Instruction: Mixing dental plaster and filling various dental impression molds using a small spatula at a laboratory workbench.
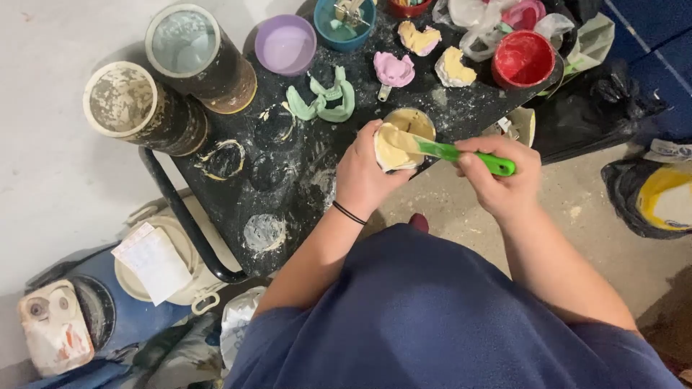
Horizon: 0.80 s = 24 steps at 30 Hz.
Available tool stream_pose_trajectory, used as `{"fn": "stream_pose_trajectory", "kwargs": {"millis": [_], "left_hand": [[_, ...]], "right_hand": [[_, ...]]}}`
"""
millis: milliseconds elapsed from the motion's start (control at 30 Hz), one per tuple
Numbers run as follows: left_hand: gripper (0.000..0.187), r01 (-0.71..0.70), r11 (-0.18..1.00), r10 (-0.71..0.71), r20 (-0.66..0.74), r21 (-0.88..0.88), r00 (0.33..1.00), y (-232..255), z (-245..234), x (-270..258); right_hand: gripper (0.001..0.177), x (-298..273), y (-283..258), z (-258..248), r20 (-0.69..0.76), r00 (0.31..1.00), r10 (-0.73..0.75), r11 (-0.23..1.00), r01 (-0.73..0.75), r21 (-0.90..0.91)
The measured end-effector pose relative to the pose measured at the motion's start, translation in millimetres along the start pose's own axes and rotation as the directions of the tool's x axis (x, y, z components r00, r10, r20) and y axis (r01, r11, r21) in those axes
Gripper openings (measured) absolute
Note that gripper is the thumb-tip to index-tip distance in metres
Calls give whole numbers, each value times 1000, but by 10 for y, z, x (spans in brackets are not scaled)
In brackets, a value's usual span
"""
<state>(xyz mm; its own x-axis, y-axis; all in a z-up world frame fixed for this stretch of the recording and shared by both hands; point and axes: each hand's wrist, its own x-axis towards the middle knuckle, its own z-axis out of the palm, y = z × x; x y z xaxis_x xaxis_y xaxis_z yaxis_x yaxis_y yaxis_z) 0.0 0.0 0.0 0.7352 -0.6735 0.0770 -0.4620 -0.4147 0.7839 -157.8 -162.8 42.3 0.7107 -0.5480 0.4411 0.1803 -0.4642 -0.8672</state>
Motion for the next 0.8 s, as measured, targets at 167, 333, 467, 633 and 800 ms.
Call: {"fn": "stream_pose_trajectory", "kwargs": {"millis": [167, 333, 467, 633, 800], "left_hand": [[99, 12, 999, -12, 17, -33, 1000, 37, -49, 13], [101, 17, 999, -16, 25, -38, 1000, 31, -46, 30], [101, 36, 999, -35, 24, -36, 999, 32, -94, -14], [99, 98, 993, -97, 17, -66, 995, 33, -224, 45], [100, 245, 959, -249, -14, -140, 968, -117, -265, 36]], "right_hand": [[12, 54, 5, -159, 154, 987, -41, 999, 46, -27], [12, 17, 79, -213, 154, 984, -91, 994, 99, -45], [16, -14, 129, -253, 146, 987, -71, 996, 77, -39], [22, 27, 507, -412, 51, 998, 27, 1000, -26, -14], [13, 279, 558, -143, 198, 977, 81, 958, -22, -286]]}}
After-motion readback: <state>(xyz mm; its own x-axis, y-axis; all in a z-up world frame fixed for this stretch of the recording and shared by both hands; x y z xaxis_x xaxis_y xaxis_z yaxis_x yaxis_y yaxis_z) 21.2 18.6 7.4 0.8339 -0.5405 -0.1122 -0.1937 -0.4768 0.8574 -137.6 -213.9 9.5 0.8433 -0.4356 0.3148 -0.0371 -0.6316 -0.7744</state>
